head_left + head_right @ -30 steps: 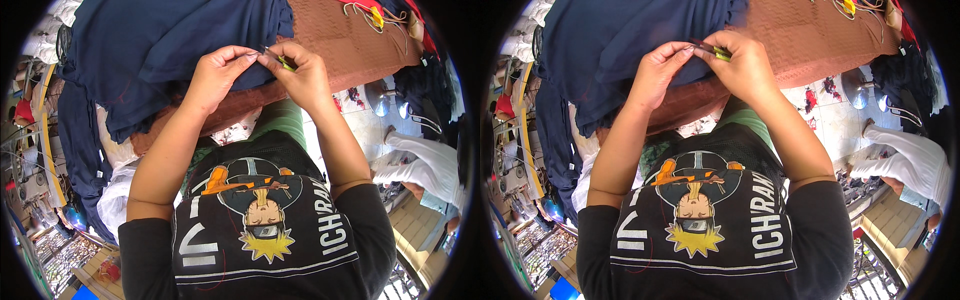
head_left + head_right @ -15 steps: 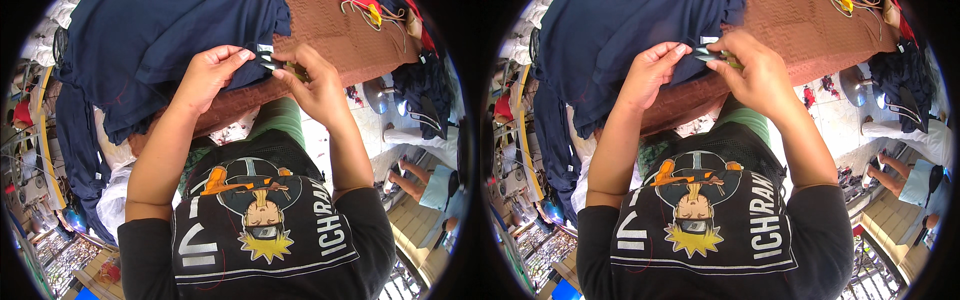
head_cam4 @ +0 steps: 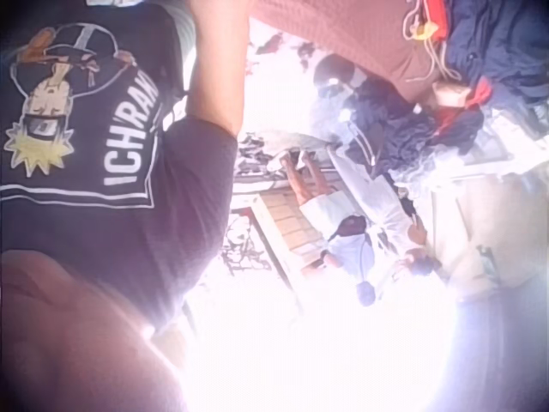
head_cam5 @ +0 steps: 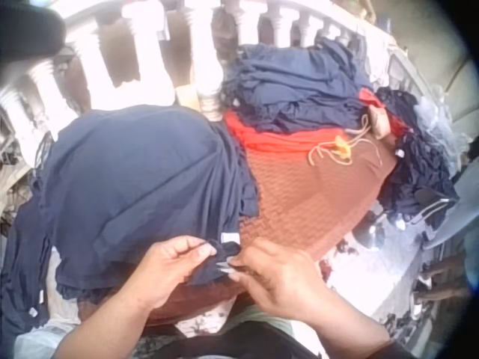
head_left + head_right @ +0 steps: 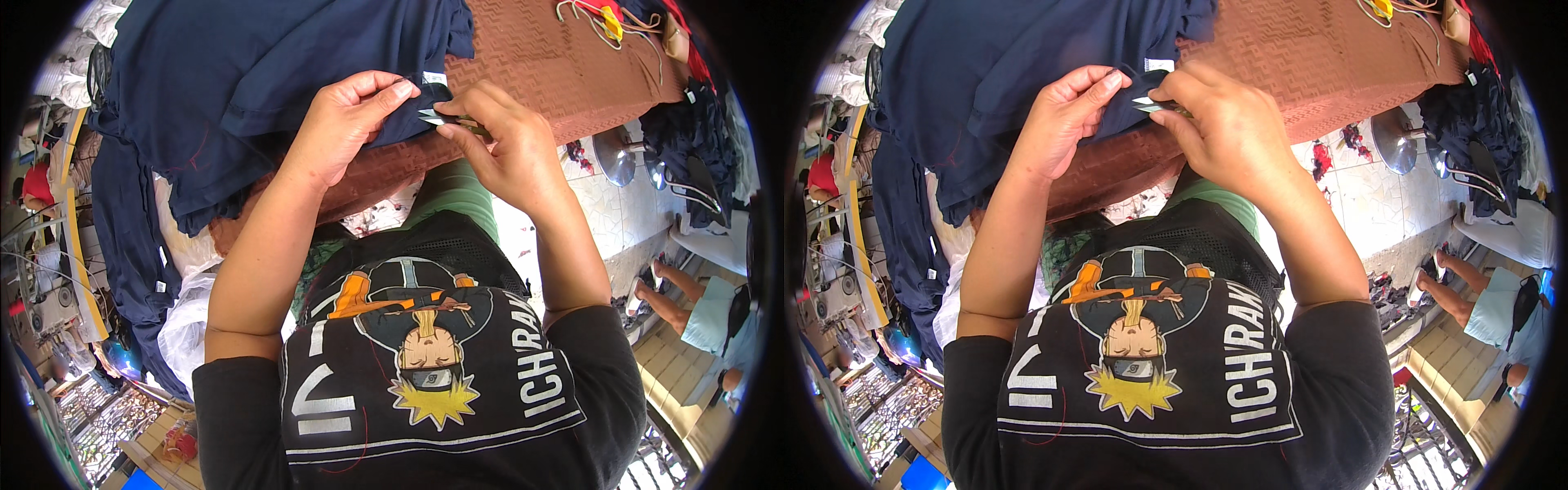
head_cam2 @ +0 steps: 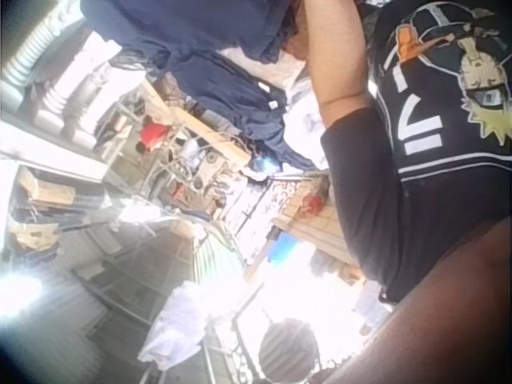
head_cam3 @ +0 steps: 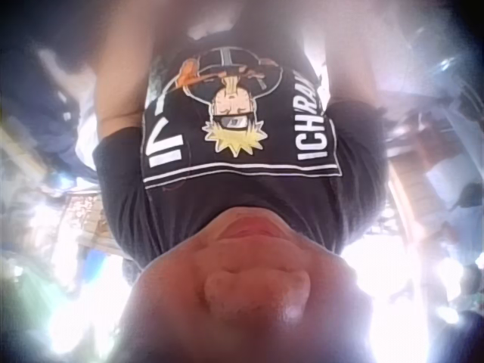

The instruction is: The person trims loose threads from dark blue shirts using shears, turning the garments over to locate threads and then placing them in a stack.

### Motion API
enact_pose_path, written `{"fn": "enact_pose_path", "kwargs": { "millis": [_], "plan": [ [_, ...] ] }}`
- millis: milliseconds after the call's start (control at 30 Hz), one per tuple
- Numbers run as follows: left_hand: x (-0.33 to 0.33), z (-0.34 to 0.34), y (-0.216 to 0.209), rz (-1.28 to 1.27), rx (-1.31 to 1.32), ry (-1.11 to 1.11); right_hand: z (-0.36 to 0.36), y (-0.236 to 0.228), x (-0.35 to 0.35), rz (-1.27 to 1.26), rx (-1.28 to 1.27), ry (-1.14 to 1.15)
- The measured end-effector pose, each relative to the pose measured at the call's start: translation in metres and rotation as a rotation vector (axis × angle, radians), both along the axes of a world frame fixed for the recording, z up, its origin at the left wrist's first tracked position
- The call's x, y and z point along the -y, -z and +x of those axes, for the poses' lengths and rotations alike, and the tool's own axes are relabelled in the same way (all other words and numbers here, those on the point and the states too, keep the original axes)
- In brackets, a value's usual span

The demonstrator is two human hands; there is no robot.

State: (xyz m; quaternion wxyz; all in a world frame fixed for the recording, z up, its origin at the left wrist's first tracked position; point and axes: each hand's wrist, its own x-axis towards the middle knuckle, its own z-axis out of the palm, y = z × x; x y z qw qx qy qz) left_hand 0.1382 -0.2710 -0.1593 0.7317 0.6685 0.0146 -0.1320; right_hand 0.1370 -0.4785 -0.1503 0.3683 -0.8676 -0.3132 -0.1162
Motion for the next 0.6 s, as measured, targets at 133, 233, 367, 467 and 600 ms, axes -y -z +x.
{"fn": "enact_pose_path", "kwargs": {
  "millis": [133, 233, 367, 467, 600],
  "plan": [
    [0.005, 0.000, -0.001, 0.041, 0.002, -0.024, 0.001, -0.001, -0.001, 0.033, -0.011, -0.068],
    [0.010, -0.001, -0.004, 0.083, -0.005, -0.042, 0.002, 0.003, -0.003, 0.035, 0.054, -0.071],
    [0.006, -0.002, -0.003, 0.038, -0.005, -0.007, 0.003, 0.001, -0.002, -0.008, 0.095, -0.102],
    [-0.004, 0.000, 0.003, -0.176, -0.089, 0.053, 0.004, 0.000, 0.002, -0.008, 0.099, -0.080],
    [-0.001, -0.001, 0.000, -0.252, -0.132, 0.020, 0.007, -0.001, 0.005, 0.018, 0.103, -0.033]
  ]
}}
